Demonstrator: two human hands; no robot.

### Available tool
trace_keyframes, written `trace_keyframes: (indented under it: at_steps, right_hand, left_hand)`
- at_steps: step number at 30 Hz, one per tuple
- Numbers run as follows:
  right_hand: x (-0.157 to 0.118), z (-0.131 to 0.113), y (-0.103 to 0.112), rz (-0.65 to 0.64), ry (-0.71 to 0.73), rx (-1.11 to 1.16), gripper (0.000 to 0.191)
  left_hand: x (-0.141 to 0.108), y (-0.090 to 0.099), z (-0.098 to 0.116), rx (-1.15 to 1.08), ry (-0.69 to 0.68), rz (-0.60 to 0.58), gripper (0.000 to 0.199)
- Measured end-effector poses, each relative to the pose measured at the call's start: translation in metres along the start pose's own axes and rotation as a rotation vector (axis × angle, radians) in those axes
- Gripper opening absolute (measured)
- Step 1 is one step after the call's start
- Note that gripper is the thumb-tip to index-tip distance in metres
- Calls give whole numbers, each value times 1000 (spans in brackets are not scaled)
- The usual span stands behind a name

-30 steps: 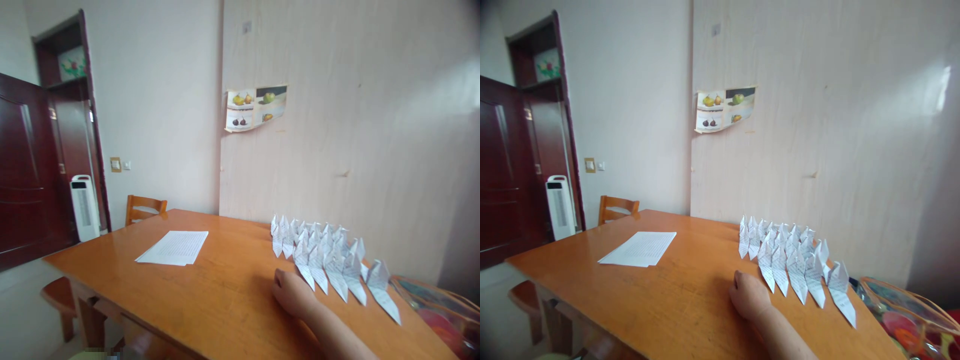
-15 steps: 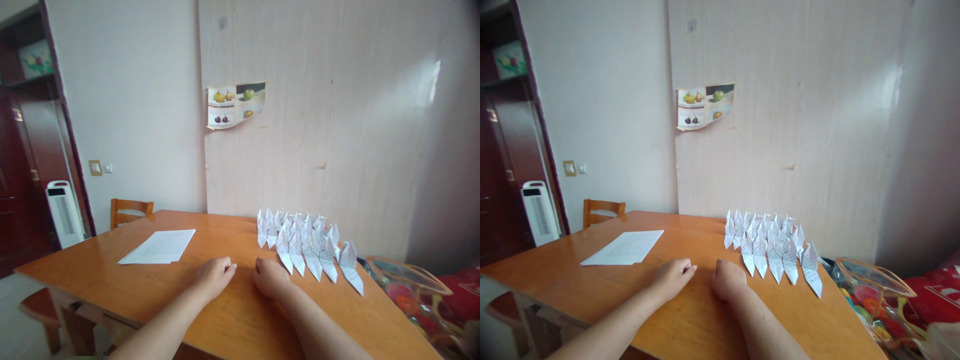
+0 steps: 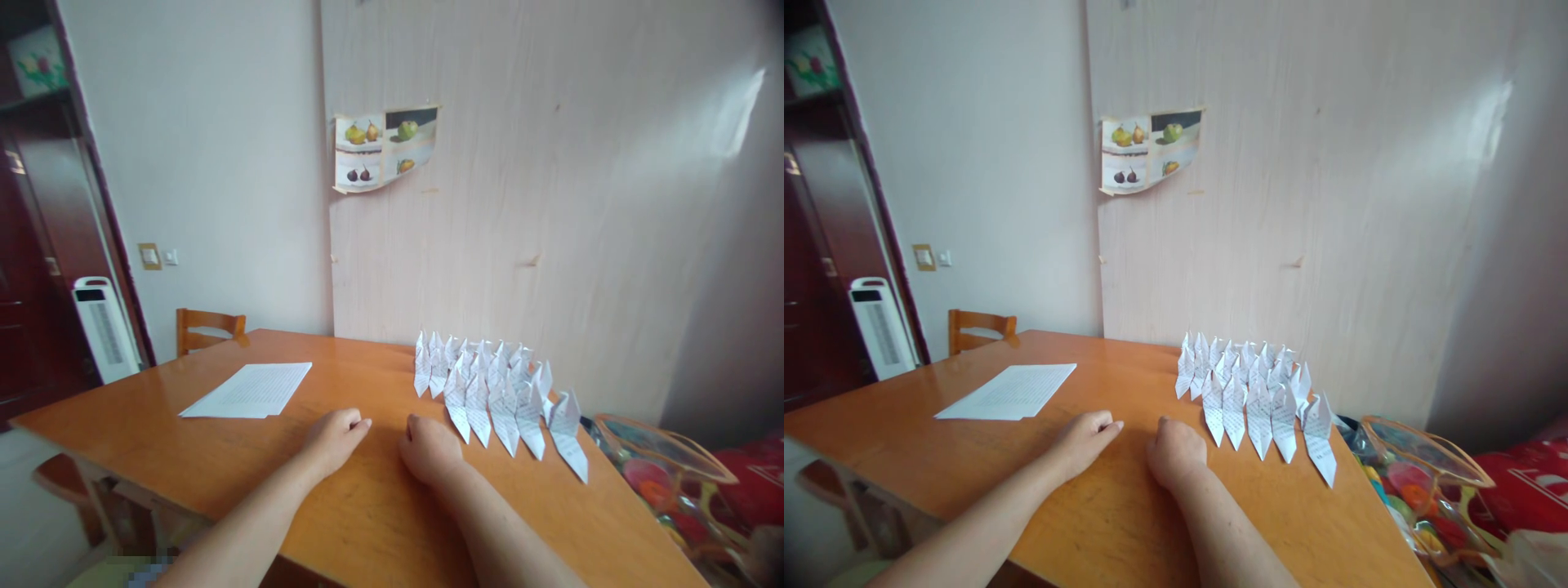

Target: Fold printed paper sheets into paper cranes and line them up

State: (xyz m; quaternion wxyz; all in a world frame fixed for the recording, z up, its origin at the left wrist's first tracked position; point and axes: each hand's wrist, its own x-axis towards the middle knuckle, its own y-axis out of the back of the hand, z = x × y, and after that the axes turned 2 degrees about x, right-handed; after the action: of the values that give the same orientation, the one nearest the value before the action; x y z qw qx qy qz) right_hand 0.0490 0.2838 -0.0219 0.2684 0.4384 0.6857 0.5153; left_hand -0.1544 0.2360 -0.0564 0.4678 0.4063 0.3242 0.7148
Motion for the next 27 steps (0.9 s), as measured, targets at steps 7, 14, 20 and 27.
trace_keyframes:
  at_steps: [7, 14, 20, 27]
  right_hand:
    - [-1, 0, -1, -9, 0, -7, 25]
    - [0, 0, -1, -12, -10, -19, 25]
    - [-1, 0, 0, -18, -19, -35, 22]
    - [-2, 0, 0, -20, -22, -64, 22]
  left_hand:
    - [-1, 1, 2, -23, 16, -4, 42]
    - [-1, 0, 2, -23, 10, 3, 42]
    - [-3, -1, 3, -34, 13, -1, 41]
    - [-4, 0, 5, -42, 10, -1, 41]
